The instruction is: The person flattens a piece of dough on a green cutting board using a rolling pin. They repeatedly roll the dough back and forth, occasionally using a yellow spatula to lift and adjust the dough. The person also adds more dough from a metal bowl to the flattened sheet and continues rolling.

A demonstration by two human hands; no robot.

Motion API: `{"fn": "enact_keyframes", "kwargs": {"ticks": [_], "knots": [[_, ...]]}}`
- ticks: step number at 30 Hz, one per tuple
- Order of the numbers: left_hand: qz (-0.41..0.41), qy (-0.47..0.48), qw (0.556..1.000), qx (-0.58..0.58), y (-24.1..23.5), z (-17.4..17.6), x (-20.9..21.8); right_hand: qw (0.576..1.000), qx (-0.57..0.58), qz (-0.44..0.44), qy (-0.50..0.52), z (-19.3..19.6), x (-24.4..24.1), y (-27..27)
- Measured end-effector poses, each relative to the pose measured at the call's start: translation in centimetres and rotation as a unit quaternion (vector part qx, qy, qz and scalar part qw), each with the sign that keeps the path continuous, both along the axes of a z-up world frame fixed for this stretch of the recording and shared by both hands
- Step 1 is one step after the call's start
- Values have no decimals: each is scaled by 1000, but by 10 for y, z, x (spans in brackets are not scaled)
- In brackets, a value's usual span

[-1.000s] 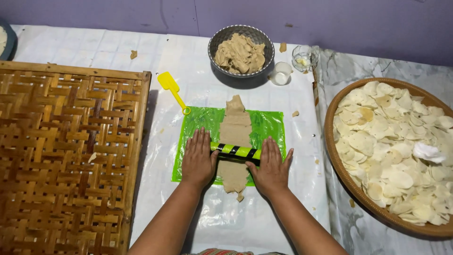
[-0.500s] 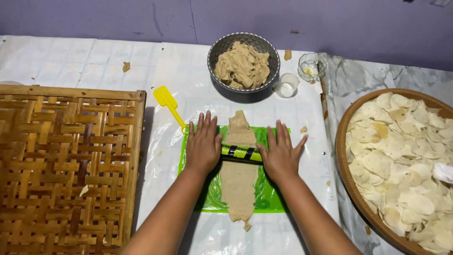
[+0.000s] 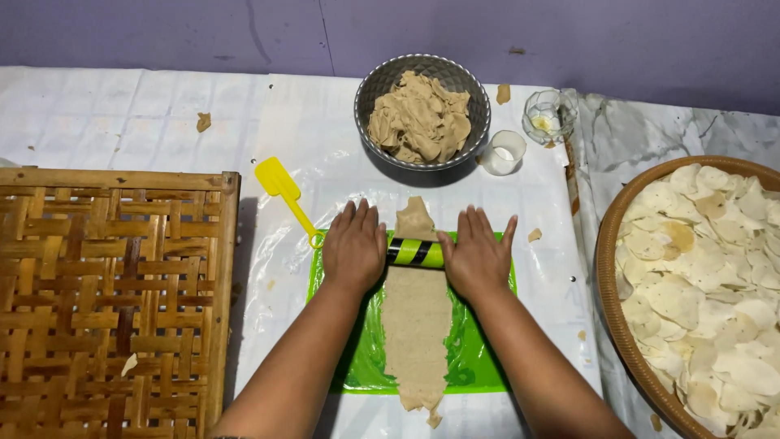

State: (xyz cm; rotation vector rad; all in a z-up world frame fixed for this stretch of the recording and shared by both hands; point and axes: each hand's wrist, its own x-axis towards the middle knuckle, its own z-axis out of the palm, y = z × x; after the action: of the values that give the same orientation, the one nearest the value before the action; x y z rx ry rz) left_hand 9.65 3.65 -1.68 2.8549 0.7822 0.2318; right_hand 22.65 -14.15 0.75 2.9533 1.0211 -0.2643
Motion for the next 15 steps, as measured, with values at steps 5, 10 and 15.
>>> {"fn": "enact_keyframes", "kwargs": {"ticks": [5, 10, 15], "knots": [[6, 60, 997, -52, 15, 17, 24, 1000, 14, 0, 14, 9, 20, 18], [-10, 31, 996, -84, -21, 43, -30, 998, 51, -5, 21, 21, -38, -17], [-27, 46, 995, -90, -30, 40, -46, 999, 37, 5, 38, 19, -56, -28]]}}
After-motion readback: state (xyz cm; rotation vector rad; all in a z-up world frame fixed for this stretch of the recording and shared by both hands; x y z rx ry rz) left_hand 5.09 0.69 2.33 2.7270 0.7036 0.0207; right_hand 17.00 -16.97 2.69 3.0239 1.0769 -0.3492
